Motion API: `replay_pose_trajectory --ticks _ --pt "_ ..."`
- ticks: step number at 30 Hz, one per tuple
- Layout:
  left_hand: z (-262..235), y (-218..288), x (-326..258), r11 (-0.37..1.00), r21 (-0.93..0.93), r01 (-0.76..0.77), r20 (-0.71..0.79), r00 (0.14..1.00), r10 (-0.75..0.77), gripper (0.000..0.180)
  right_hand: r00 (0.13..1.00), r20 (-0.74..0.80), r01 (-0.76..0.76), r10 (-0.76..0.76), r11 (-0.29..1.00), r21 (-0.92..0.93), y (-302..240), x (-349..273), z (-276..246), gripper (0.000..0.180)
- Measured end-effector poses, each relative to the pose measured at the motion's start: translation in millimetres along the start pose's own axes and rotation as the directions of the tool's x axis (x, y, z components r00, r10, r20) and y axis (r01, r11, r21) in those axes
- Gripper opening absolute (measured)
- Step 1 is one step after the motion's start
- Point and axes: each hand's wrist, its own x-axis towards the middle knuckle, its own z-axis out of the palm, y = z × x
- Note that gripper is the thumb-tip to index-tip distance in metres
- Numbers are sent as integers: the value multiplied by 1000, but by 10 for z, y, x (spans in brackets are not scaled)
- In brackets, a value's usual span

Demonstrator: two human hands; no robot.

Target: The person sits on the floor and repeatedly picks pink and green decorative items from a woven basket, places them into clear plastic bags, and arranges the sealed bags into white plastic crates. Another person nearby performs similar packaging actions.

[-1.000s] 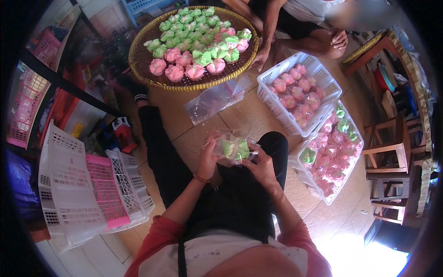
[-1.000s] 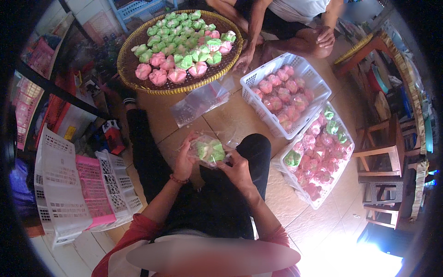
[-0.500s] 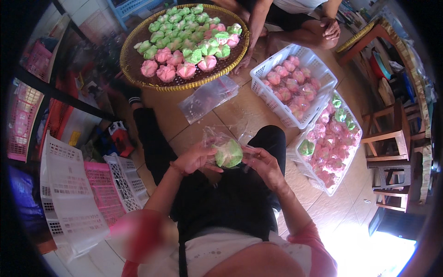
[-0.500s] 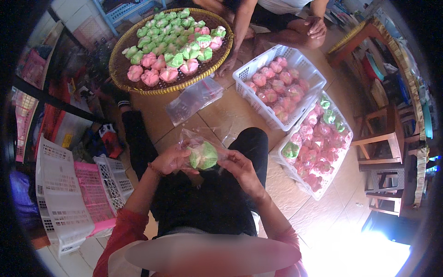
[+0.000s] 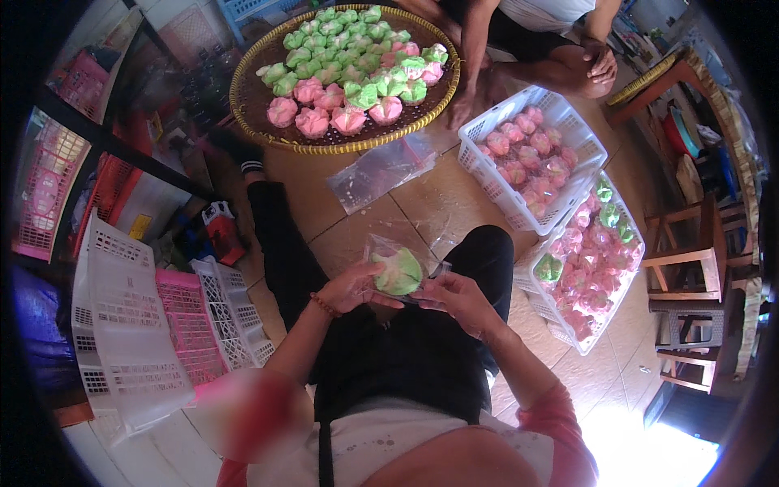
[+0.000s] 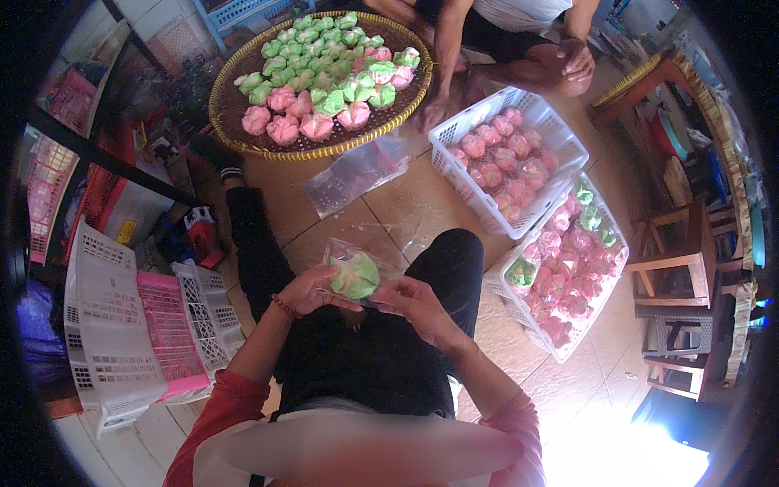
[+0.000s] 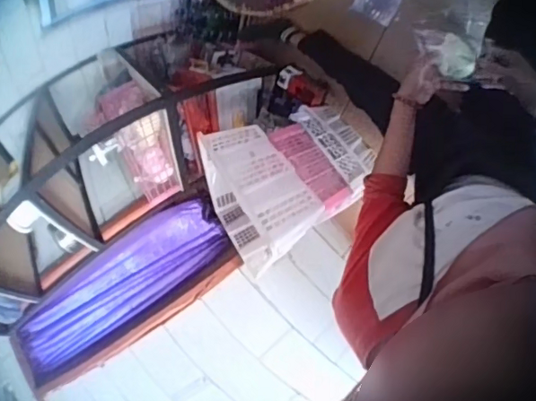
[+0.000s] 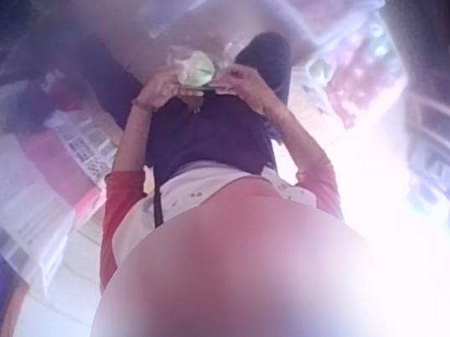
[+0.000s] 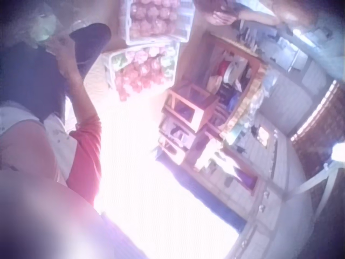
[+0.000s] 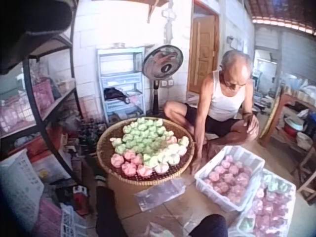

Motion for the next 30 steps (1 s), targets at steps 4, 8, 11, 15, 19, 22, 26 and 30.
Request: replay_pose_trajectory --ticks 4,8,11,15,19,22,26,30 --pt "-27 -32 -23 999 -45 -13 18 1000 14 68 997 -78 17 -19 1000 -26 -43 -31 85 27" --pt "-6 -25 4 987 -155 -44 93 994 59 78 998 40 35 -39 995 94 -143 -49 170 28" --pt "25 35 23 967 -243 -79 209 969 131 86 990 96 92 -100 992 89 -234 -33 253 29" --pt "82 149 13 955 -244 -171 237 944 230 89 975 123 197 -184 975 -99 -395 54 265 28" --pt "190 134 85 883 -271 -384 141 891 431 85 808 -175 546 -563 826 -140 -465 150 204 25" --pt "234 59 165 814 -317 -486 62 846 529 80 862 -314 370 -399 917 -148 -400 201 179 28" --pt "220 -36 268 797 -284 -533 36 825 564 76 921 -153 363 -359 932 0 -212 431 329 23" --pt "185 -59 221 765 -308 -565 54 793 607 75 892 -101 452 -441 882 136 -233 635 440 13"
